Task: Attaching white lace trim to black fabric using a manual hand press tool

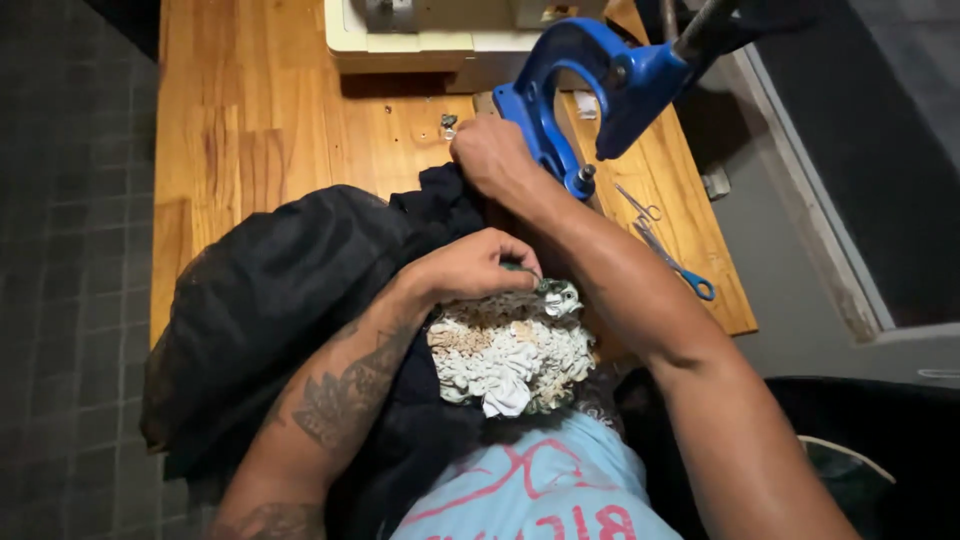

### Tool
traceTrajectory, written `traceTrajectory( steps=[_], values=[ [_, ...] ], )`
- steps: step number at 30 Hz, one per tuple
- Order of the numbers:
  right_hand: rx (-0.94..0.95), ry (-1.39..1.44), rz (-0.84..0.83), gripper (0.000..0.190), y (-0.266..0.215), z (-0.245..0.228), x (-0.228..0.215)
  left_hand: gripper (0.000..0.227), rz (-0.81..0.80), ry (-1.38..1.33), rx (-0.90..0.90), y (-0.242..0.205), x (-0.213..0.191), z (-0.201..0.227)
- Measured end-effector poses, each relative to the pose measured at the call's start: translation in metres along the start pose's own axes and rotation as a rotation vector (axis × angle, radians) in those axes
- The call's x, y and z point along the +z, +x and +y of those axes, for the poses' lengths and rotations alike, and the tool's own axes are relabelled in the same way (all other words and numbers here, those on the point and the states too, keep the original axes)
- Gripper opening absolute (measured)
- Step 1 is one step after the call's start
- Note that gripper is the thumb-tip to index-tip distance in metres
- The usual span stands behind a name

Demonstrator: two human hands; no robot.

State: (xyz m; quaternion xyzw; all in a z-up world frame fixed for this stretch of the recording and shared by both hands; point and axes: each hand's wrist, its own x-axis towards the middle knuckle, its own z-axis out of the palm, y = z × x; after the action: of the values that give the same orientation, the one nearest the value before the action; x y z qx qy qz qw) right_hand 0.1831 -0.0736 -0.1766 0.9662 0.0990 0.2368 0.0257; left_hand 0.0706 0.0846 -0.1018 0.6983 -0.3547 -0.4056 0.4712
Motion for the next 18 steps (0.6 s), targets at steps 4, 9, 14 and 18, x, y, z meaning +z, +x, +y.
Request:
traceTrajectory(
  steps=[4, 9, 14, 18],
  values=[
    [-0.082, 0.016, 0.055, 0.016, 0.005, 0.019, 0.040, 0.017, 0.025, -0.028, -0.004, 0.011, 0.005, -0.010],
    [-0.154, 0.026, -0.012, 0.015, -0.005, 0.003, -0.017, 0.020, 0.032, 0.033, -0.036, 0.004, 0.006, -0.005],
    [0.056, 0.394, 0.009, 0.006, -0.039, -0.020, -0.112, 0.031, 0.049, 0.033, -0.032, 0.002, 0.000, 0.007],
    [0.309, 0.688, 0.109, 0.016, -0.086, -0.030, -0.175, 0.022, 0.037, -0.005, 0.001, 0.016, 0.005, -0.016]
  ],
)
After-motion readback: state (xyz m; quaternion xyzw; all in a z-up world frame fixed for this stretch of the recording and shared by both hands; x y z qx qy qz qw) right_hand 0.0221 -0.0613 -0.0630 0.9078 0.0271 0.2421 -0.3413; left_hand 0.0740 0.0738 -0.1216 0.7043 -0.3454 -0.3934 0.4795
